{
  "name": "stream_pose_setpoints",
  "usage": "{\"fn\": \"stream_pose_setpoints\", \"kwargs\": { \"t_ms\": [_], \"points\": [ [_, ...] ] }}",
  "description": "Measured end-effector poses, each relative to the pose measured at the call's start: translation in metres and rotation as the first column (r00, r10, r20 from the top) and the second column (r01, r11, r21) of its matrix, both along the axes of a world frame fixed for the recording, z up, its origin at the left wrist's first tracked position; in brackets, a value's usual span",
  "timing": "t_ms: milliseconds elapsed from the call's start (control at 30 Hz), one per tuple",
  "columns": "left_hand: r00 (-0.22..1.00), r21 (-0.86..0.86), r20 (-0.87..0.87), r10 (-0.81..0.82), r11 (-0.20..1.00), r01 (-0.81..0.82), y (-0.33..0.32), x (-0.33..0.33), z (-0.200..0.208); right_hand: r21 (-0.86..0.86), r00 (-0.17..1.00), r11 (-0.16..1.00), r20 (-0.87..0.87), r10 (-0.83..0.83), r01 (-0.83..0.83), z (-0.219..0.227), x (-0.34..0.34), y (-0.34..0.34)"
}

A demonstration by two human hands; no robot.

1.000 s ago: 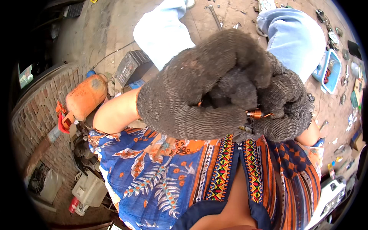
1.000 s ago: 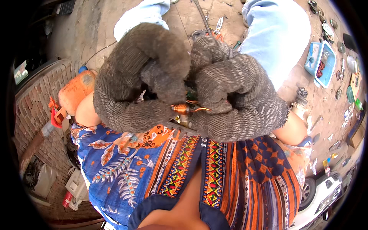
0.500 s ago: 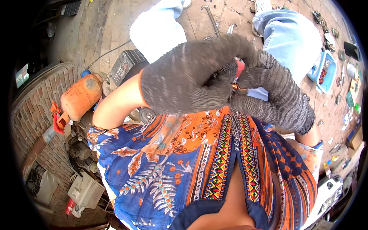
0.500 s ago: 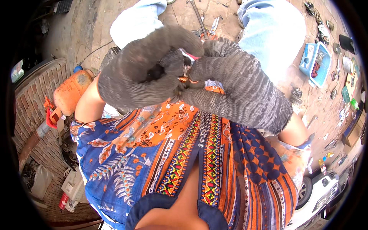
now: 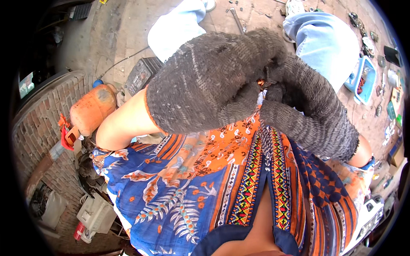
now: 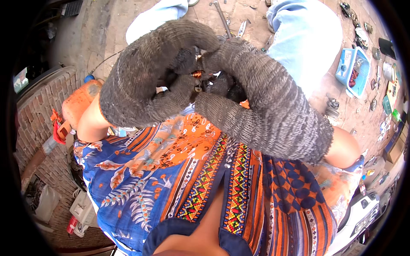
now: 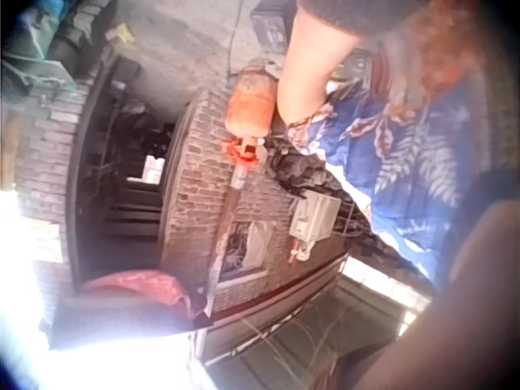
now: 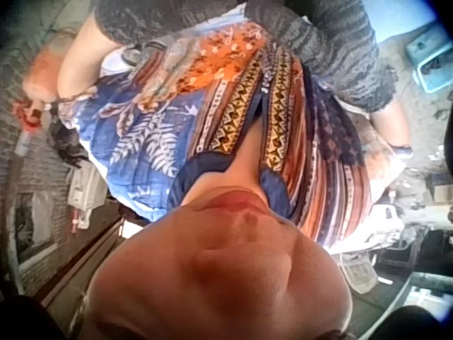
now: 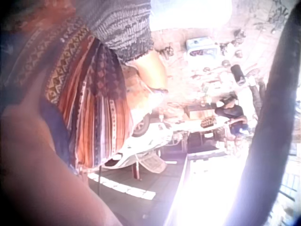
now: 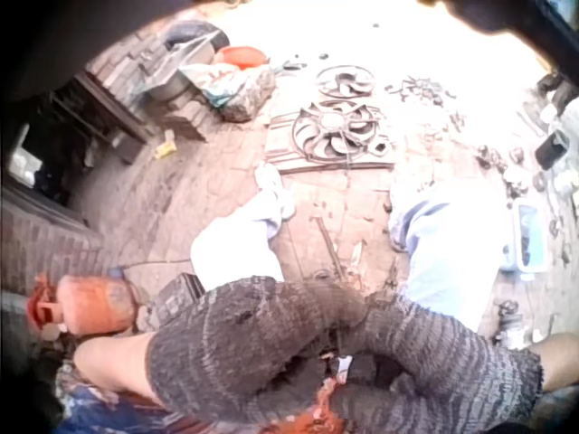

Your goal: The person sits on the floor in a workshop and repairs a small electronic circuit board. They use a screwdriver to manipulate components on the board and handle a small copper coil, occasionally picking up tools from the surrounding floor.

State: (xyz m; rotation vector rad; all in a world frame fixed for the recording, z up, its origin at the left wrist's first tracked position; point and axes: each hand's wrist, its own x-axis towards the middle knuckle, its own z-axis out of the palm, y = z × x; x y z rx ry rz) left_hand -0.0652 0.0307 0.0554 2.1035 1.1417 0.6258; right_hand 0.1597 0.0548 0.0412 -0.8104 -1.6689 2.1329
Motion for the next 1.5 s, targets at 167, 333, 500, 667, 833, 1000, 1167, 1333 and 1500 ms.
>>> {"fn": "stream_pose_setpoints", "kwargs": {
  "t_ms": [167,333,500,667,833,1000,1167,1333,1500],
  "points": [
    [0.985,0.193,-0.172,-0.008,0.98,0.042,0.005,0.0,0.008,0.092,0.975,0.988,0.194,0.107,-0.127,0.016,-0.01,0.012],
    [0.993,0.088,-0.118,-0.014,0.996,0.024,0.002,0.007,0.008,0.398,0.976,0.892,0.128,0.176,-0.213,0.007,-0.013,0.02],
    [0.944,-0.458,0.308,0.116,0.888,0.041,-0.012,0.004,0.013,-0.131,0.979,0.971,-0.063,0.196,-0.202,-0.001,-0.01,0.008],
    [0.891,-0.51,0.438,0.119,0.849,0.137,-0.012,0.001,0.013,0.409,0.89,0.878,-0.262,0.373,-0.247,-0.008,0.003,0.029],
    [0.796,-0.389,0.605,0.003,0.874,0.293,-0.01,-0.002,0.0,0.695,0.119,0.611,-0.618,0.777,-0.379,-0.049,-0.017,0.07],
    [0.792,-0.3,0.603,-0.095,0.893,0.335,-0.001,-0.009,-0.008,0.268,0.196,0.873,-0.908,0.371,-0.407,-0.064,-0.006,0.031],
    [0.807,-0.361,0.576,-0.127,0.847,0.391,0.002,-0.013,-0.013,-0.115,0.566,0.888,-0.805,0.18,-0.446,-0.05,0.0,0.029],
    [0.929,-0.329,0.317,-0.19,0.897,0.295,0.001,-0.001,-0.012,0.097,0.913,0.917,0.181,0.366,-0.386,0.004,0.015,0.031],
    [0.987,-0.273,0.076,-0.139,0.95,0.154,0.005,-0.001,-0.01,0.366,0.913,0.85,0.3,0.276,-0.378,0.005,0.011,0.025]
  ]
}}
